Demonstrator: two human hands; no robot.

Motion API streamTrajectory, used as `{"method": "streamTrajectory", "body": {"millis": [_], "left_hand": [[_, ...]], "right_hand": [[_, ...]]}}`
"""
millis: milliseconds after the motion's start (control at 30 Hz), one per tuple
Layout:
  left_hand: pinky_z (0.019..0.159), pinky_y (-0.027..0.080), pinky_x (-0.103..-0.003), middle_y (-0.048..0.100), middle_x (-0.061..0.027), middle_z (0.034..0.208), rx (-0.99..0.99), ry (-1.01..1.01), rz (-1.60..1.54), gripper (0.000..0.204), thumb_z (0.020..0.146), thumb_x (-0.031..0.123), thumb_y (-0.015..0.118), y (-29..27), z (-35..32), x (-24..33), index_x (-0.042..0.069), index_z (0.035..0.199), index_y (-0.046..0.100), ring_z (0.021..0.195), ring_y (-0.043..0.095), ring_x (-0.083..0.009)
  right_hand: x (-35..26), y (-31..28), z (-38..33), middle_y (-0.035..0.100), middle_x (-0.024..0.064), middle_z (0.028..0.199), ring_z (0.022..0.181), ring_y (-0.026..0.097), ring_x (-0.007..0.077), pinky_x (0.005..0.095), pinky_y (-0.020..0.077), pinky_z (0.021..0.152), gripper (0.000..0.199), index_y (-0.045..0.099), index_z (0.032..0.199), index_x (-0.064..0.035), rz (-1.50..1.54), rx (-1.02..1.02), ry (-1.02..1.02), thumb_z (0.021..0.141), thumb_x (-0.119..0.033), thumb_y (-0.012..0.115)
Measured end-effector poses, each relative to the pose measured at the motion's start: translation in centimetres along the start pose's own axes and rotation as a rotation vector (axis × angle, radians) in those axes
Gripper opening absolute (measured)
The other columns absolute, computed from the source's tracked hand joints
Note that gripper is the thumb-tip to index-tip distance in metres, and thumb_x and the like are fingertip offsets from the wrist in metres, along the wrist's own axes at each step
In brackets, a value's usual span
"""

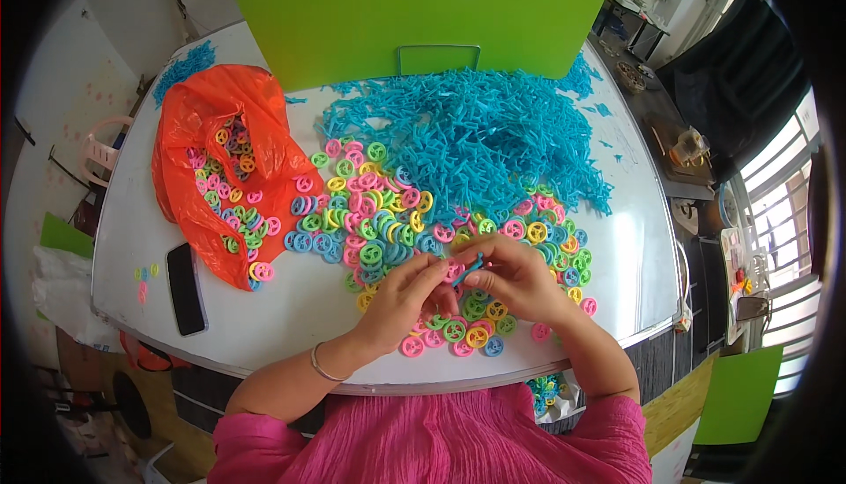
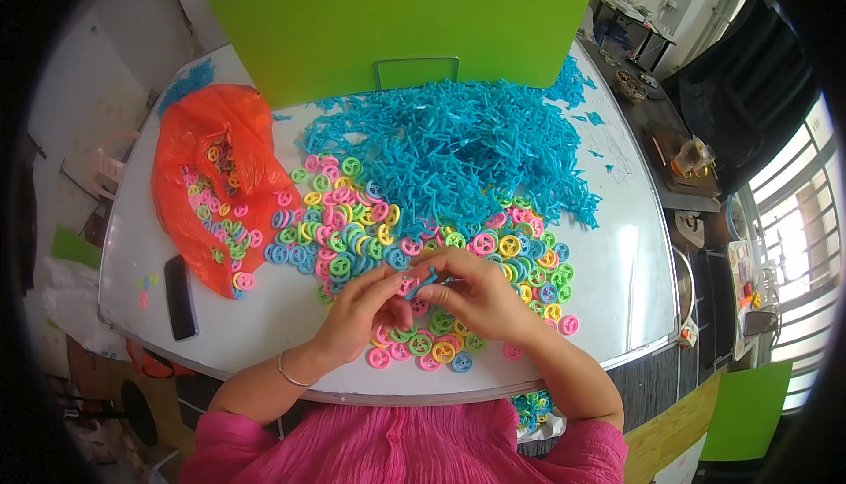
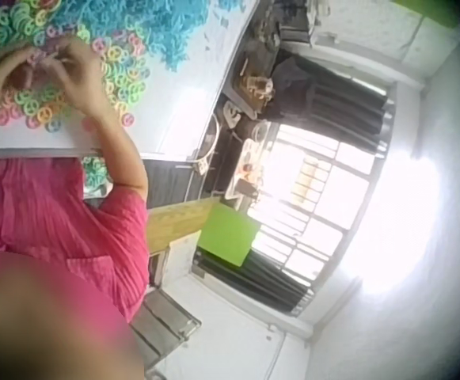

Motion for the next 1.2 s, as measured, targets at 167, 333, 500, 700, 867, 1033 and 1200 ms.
{"method": "streamTrajectory", "body": {"millis": [167,333,500,700,867,1033,1200], "left_hand": [[0.054,0.045,-0.022,0.06,-0.0025,0.072,-0.039,-0.046,-0.004,0.029,0.101,0.031,0.046,0.9,-0.7,1.2,0.004,0.099,0.056,0.062,0.059,-0.0083],[0.051,0.04,-0.022,0.056,-0.001,0.067,-0.041,-0.123,-0.066,0.031,0.101,0.032,0.045,0.3,-0.5,-0.5,0.005,0.103,0.06,0.056,0.054,-0.008],[0.05,0.036,-0.023,0.051,-0.0005,0.059,-0.04,-0.255,-0.275,0.03,0.1,0.032,0.047,0.8,-0.3,-1.1,0.006,0.101,0.062,0.051,0.048,-0.0089],[0.045,0.031,-0.022,0.05,0.0031,0.062,-0.064,-0.279,-0.383,0.023,0.097,0.029,0.054,0.5,-0.6,-2.0,0.009,0.087,0.055,0.051,0.048,-0.0055],[0.041,0.032,-0.024,0.05,-0.0004,0.059,0.027,-0.197,-0.195,0.022,0.096,0.024,0.055,-0.8,-0.4,-2.1,0.006,0.085,0.055,0.045,0.048,-0.0087],[0.04,0.033,-0.022,0.052,-0.0008,0.064,0.05,-0.132,-0.064,0.021,0.096,0.024,0.055,-0.9,-0.8,-1.5,0.006,0.086,0.056,0.046,0.048,-0.0069],[0.042,0.037,-0.02,0.052,0.0004,0.062,0.137,-0.064,-0.099,0.019,0.098,0.025,0.052,-0.4,-1.3,-0.5,0.008,0.09,0.057,0.049,0.051,-0.0063]], "right_hand": [[-1.4,0.9,-0.3,0.058,0.0187,0.126,0.119,0.056,0.0235,0.0343,0.048,0.097,0.018,0.06,0.109,0.0025,0.107,-0.042,-0.195,0.091,0.001,0.061],[-1.0,1.0,-0.2,0.06,0.0186,0.124,0.115,0.058,0.0229,0.0333,0.0514,0.094,0.016,0.057,0.109,0.0027,0.129,-0.054,-0.187,0.093,-0.001,0.059],[-0.5,0.8,-0.3,0.061,0.0173,0.123,0.11,0.061,0.0196,0.0316,0.0531,0.09,0.019,0.057,0.111,0.0034,0.033,0.027,-0.166,0.093,-0.004,0.06],[-0.1,0.7,-0.4,0.065,0.014,0.118,0.102,0.063,0.0143,0.0287,0.0542,0.085,0.022,0.059,0.113,0.0034,0.067,0.092,-0.091,0.093,-0.005,0.061],[0.3,0.6,-0.5,0.069,0.0107,0.108,0.094,0.064,0.0105,0.026,0.0544,0.081,0.02,0.065,0.109,0.0031,0.053,0.121,-0.059,0.09,-0.004,0.065],[0.5,0.4,-0.9,0.069,0.0093,0.102,0.091,0.064,0.0097,0.0248,0.0538,0.078,0.018,0.065,0.107,0.003,-0.131,0.132,0.001,0.09,-0.001,0.064],[0.7,0.7,-0.8,0.067,0.0056,0.092,0.085,0.063,0.0086,0.0236,0.0522,0.073,0.01,0.063,0.1,0.0026,0.06,0.176,-0.023,0.09,0.0,0.064]]}}
Point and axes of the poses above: each hand's wrist, its own z-axis towards the middle knuckle, its own y-axis out of the palm, x = y × z, the point moved 10 cm from there along z, towards the middle knuckle
